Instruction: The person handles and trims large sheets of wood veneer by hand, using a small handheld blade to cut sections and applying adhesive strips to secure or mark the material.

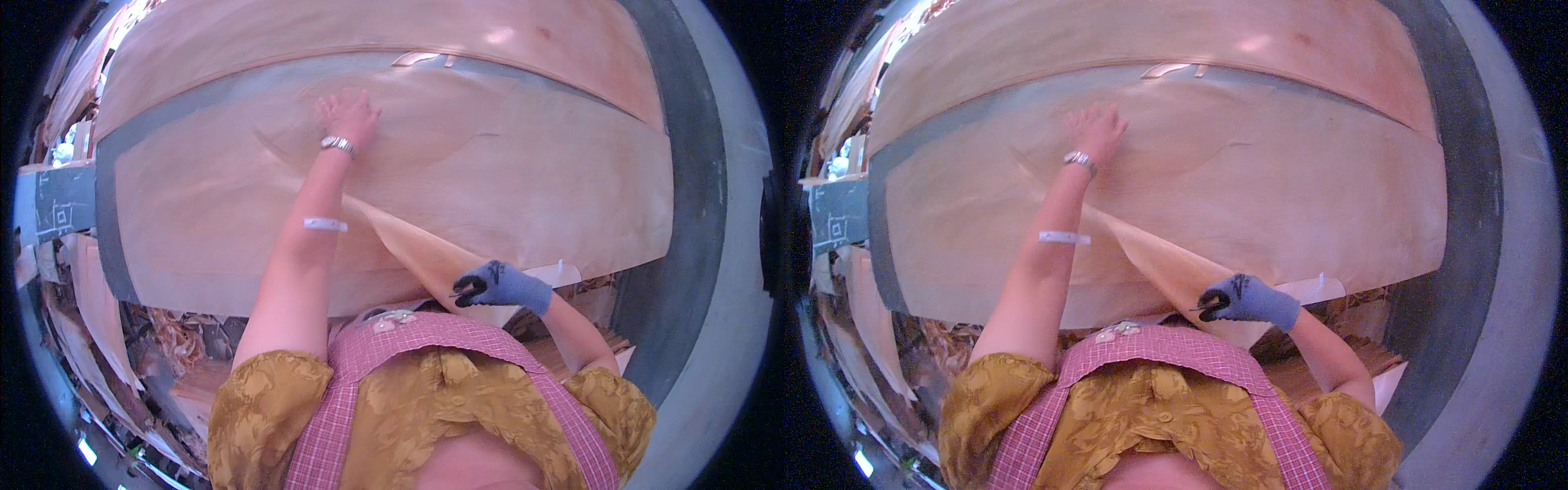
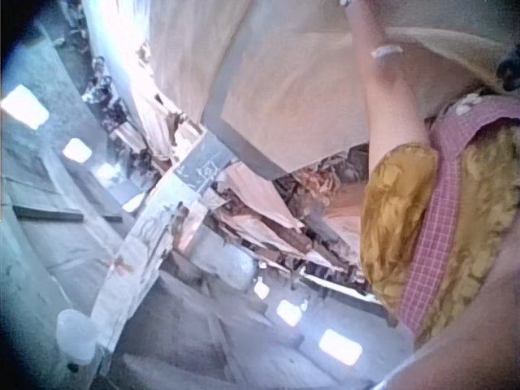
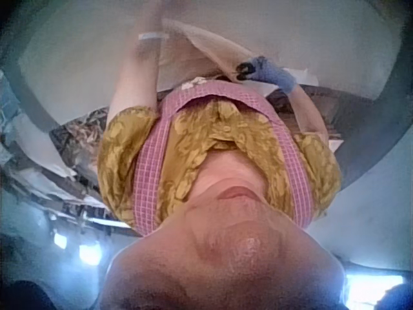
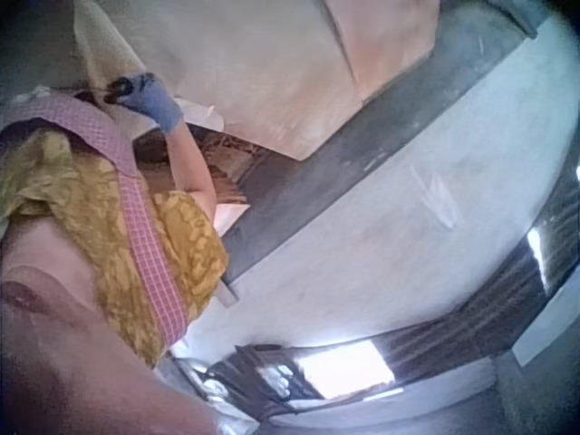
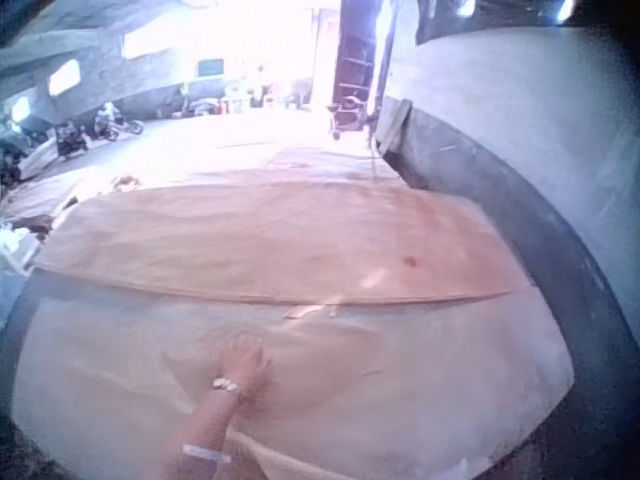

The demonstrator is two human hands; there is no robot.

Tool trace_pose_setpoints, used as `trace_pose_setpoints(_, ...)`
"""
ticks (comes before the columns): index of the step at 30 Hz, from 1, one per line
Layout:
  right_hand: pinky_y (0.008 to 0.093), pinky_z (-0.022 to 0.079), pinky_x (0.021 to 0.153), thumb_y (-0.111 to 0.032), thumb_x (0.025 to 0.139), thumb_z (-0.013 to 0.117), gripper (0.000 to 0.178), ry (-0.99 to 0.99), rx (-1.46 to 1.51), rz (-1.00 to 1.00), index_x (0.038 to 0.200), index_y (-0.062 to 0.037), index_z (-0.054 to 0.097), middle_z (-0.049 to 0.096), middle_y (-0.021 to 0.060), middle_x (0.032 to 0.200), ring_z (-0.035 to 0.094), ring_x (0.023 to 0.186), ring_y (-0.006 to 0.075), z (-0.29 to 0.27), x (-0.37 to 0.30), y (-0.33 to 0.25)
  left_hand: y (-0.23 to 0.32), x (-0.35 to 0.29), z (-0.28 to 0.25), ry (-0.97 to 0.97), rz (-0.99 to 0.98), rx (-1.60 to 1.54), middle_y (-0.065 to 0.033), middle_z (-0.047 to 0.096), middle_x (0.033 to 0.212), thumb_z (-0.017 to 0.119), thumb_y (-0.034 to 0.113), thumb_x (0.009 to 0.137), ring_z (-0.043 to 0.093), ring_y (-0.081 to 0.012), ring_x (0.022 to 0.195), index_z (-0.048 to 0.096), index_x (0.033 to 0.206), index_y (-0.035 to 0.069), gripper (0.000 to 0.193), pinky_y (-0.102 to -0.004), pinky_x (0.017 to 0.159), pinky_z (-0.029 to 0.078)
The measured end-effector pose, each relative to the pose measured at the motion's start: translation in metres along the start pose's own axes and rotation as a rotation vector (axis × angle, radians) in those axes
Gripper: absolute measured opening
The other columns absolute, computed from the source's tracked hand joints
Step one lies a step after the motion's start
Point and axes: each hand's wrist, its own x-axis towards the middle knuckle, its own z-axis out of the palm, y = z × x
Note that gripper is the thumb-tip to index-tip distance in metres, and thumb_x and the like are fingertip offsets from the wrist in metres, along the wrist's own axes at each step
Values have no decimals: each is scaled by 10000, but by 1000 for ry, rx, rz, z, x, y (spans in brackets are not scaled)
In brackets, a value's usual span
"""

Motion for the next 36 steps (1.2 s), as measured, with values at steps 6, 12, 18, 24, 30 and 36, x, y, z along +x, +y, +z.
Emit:
trace_pose_setpoints(6, 318, 525, 705, -175, 860, 697, 301, 560, 569, -184, 1124, -42, 642, 708, 84, 969, 664, 775, 179, -15, 125, -48, 6, 11, -16, -118, -22, -33, -173, 397, 1484, 481, 500, 929, 333, -411, 1385, 499, 1391, 185, 559, -588, 1138, 175)
trace_pose_setpoints(12, 198, 372, 460, -223, 887, 684, 255, 200, 1036, -124, 1088, -72, 643, 655, -8, 807, 520, 585, 44, -12, 189, -98, 4, 14, -21, -140, -50, -37, -168, 419, 1466, 468, 489, 922, 360, -428, 1363, 542, 1352, 180, 535, -594, 1140, 156)
trace_pose_setpoints(18, 216, 383, 464, -222, 878, 691, 201, -27, 878, -33, 1009, -71, 675, 634, -10, 749, 505, 551, 59, -42, 167, -108, -1, 12, -14, -81, -2, -49, -166, 475, 1404, 502, 484, 911, 361, -439, 1352, 592, 1276, 165, 492, -604, 1131, 163)
trace_pose_setpoints(24, 447, 502, 674, -134, 852, 644, 161, 394, 117, -397, 986, -46, 631, 635, 209, 843, 613, 783, 414, -61, 119, -107, -3, 23, 9, 17, -25, -131, -149, 505, 1376, 549, 448, 900, 391, -419, 1318, 631, 1210, 173, 422, -622, 1113, 174)
trace_pose_setpoints(30, 312, 526, 654, -19, 878, 593, 258, 802, 422, -110, 1129, -1, 650, 716, 110, 909, 647, 751, 134, -100, 97, -12, 51, 40, 16, 209, 80, -63, -154, 529, 1349, 587, 308, 868, 421, -349, 1309, 604, 1219, 111, 403, -554, 1108, 250)
trace_pose_setpoints(36, 204, 347, 434, -156, 900, 651, 127, 983, 811, 239, 973, -70, 710, 645, 3, 707, 462, 492, 37, -186, 107, 116, 178, 28, 65, 470, 511, -409, -138, 495, 1406, 566, 120, 832, 515, -265, 1238, 496, 1329, 32, 509, -431, 1012, 404)
